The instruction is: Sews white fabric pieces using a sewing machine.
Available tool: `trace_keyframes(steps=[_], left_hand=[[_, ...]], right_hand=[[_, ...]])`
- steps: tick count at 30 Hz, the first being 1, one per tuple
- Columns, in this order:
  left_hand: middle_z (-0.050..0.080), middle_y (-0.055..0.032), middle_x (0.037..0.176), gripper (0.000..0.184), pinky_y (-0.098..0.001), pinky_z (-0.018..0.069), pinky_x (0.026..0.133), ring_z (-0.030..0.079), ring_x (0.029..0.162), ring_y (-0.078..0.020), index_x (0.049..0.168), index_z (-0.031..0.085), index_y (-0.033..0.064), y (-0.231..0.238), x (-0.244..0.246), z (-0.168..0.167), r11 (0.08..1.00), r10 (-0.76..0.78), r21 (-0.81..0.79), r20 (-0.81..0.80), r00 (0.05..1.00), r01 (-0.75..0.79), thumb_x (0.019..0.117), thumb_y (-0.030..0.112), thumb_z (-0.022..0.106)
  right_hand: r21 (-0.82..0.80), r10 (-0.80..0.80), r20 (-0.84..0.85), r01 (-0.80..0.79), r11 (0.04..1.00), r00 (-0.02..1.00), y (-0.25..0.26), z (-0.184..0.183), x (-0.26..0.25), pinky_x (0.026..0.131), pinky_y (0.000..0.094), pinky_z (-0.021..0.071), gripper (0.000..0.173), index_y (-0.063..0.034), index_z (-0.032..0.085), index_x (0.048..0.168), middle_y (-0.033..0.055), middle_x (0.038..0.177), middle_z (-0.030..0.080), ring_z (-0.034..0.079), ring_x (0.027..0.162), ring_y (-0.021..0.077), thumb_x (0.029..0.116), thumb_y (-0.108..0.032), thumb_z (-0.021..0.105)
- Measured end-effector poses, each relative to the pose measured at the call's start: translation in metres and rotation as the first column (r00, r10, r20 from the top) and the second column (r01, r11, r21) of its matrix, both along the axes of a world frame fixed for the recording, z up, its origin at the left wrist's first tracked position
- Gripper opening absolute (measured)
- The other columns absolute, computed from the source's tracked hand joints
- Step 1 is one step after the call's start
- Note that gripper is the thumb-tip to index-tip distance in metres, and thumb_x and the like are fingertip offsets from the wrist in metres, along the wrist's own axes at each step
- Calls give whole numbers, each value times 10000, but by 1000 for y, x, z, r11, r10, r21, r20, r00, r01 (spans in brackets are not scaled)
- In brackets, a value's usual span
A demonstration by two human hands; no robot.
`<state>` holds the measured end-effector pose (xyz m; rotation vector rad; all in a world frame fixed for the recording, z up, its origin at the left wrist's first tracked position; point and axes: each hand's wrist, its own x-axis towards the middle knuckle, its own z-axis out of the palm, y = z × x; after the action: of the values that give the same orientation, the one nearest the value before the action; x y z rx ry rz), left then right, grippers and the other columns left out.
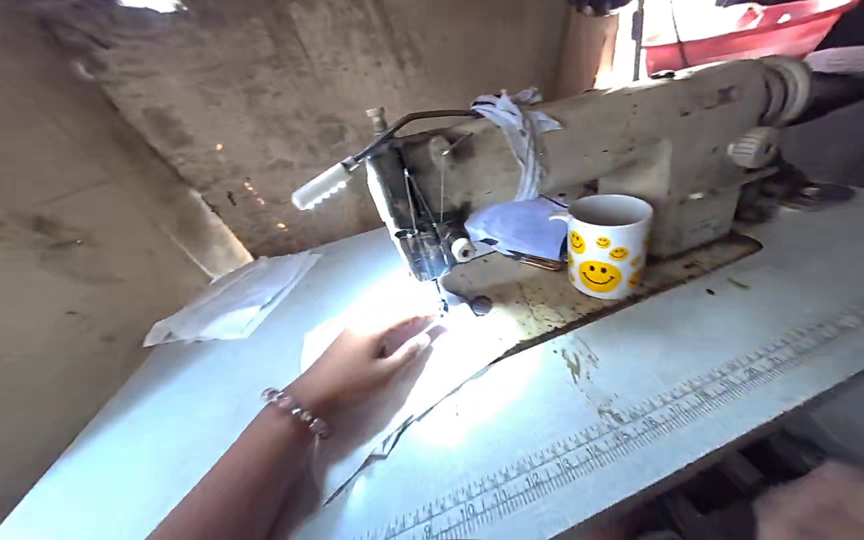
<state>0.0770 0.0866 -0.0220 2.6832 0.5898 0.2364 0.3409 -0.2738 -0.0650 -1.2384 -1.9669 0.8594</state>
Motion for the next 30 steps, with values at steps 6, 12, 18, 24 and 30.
trace_keyframes(steps=[6, 12, 18, 24, 30], left_hand=[[739, -69, 1163, 333, -274, 528, 897, 671, 989, -61, 1184, 758, 72, 28, -7, -15, 992, -70, -102, -15, 997, 68, 1008, 297, 588], [730, -53, 1147, 367, -309, 527, 892, 658, 996, -85, 1148, 774, 101, 38, -11, -22, 996, -84, 17, 53, 995, 83, 975, 340, 555], [724, -121, 1232, 481, -566, 488, 1002, 663, 1180, -313, 1172, 768, 92, 37, -6, -32, 981, -96, 178, 106, 990, 76, 1004, 401, 439], [714, -138, 1261, 567, -662, 443, 975, 607, 1220, -440, 1125, 797, 139, 28, -8, -31, 942, -103, 329, 90, 991, 68, 1020, 447, 332], [743, -99, 1158, 570, -607, 467, 972, 649, 1168, -342, 1023, 809, 183, 13, -7, -22, 906, -55, 419, -16, 998, 57, 1036, 456, 308]], right_hand=[[578, -177, 434, -122, 807, 883, 195, 30, -38, 948, 326, 549, 264, -49, 746, 1111, 97, 1104, 728, 688, 1071, 211, 1044, -180, 527], [468, -116, 461, -130, 874, 880, 245, 5, -38, 992, 424, 504, 354, 39, 732, 992, 175, 1072, 721, 670, 1097, 297, 1041, -255, 541], [369, -183, 499, -17, 929, 847, 238, 12, -39, 1015, 458, 478, 452, 78, 702, 1045, 216, 1194, 677, 631, 1170, 335, 1062, -334, 517], [587, -138, 439, -167, 792, 888, 233, 1, -61, 870, 455, 551, 389, -11, 704, 1110, 175, 1034, 696, 684, 1015, 320, 1026, -370, 578], [546, -192, 479, -120, 829, 857, 236, -1, -46, 875, 448, 560, 548, 22, 691, 1002, 162, 984, 706, 693, 1002, 298, 1046, -468, 450]])
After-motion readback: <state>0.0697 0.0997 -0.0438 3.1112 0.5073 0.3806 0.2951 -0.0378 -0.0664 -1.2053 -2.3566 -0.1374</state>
